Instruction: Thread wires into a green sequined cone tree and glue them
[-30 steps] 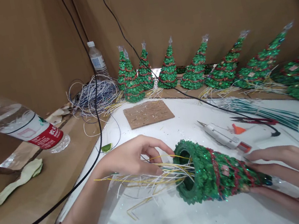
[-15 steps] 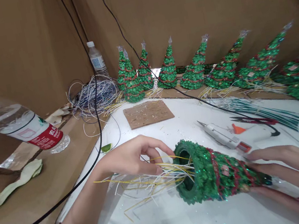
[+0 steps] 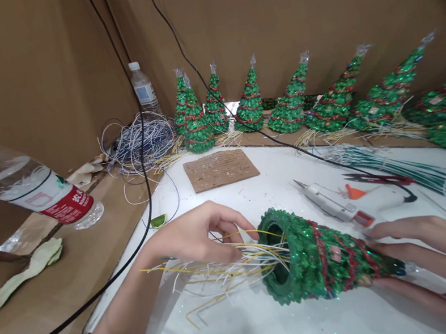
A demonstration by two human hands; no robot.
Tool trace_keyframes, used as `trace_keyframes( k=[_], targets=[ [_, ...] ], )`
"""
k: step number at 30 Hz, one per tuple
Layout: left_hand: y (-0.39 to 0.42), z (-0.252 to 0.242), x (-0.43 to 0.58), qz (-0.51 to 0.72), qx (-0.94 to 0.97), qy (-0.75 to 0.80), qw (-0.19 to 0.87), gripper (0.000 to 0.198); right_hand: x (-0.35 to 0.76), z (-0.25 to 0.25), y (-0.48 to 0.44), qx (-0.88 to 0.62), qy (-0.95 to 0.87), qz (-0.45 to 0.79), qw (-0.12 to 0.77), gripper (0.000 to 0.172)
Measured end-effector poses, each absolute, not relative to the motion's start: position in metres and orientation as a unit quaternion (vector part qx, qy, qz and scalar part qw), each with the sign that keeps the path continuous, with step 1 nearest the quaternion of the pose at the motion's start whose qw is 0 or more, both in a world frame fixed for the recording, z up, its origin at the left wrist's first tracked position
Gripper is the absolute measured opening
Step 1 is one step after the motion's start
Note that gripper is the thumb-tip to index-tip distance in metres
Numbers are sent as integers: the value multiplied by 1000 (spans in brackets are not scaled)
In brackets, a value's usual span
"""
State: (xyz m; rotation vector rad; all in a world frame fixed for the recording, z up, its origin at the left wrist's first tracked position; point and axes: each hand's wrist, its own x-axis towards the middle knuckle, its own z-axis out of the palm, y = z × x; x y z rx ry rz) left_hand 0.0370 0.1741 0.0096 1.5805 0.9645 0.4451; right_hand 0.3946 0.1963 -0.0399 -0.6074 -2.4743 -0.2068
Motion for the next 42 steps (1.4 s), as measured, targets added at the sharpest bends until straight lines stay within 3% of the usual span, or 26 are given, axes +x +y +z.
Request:
trace_keyframes(
  k=[9,15,24,42],
  targets=[
    [178,8,39,177,678,436,564,17,395,-41,197,-227,-927,-84,286,16],
    [175,6,39,182,639,448,598,21,394,-40,197,-217,-929,-81,287,14],
    [177,7,39,224,704,428,520,26,395,-38,196,-231,-929,-82,279,14],
    [176,6,40,238,695,412,539,25,394,-40,197,-230,-930,-80,277,16]
  ],
)
